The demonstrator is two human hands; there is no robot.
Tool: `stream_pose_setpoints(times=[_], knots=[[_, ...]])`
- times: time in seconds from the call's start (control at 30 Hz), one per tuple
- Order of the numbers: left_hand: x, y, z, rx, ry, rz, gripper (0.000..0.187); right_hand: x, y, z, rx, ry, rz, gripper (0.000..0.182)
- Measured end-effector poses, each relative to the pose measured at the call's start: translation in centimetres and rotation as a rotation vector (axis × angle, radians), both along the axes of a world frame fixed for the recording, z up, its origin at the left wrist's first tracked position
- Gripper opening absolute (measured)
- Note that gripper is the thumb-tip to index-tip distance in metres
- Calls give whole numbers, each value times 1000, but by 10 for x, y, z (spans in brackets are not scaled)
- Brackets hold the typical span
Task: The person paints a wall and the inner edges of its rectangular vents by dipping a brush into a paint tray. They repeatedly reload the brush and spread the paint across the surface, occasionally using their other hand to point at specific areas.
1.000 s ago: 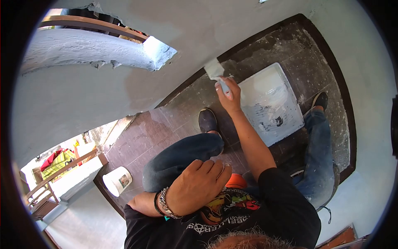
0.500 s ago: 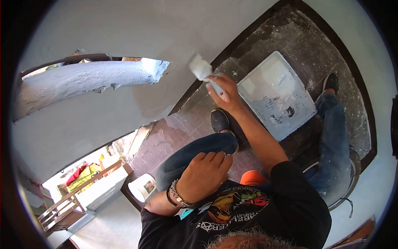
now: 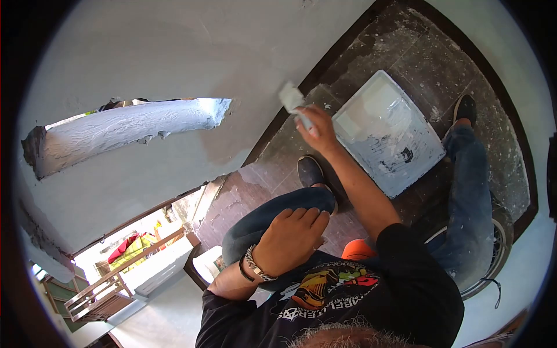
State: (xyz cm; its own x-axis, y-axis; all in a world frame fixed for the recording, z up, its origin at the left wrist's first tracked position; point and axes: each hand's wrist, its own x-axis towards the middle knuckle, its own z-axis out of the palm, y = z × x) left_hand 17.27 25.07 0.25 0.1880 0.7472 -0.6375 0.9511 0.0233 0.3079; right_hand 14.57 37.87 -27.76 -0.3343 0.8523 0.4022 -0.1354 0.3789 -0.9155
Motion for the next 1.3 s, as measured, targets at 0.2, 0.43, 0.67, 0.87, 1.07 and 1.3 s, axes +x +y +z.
stream_pose_setpoints(times=[0.2, 0.43, 0.67, 0.87, 1.07, 1.3], knots=[[3, 0, -2, 3, -4, 1, 49, -14, 36, -12, -59, -4, -89, 28], [-1, -4, -3, 13, -11, -1, 50, 9, 28, 3, -57, 34, 1, 24], [-7, -7, -5, 12, 2, 14, 50, -1, 14, -43, -69, -136, -137, 26], [-9, -10, -6, 6, 1, 14, 50, -28, -3, -47, -81, -152, -65, 28], [-10, -10, -3, 12, -9, 21, 48, -26, -17, -34, -93, -50, -19, 28], [-9, -13, -2, 29, -22, 17, 47, -29, -2, 10, -75, 11, 9, 25]])
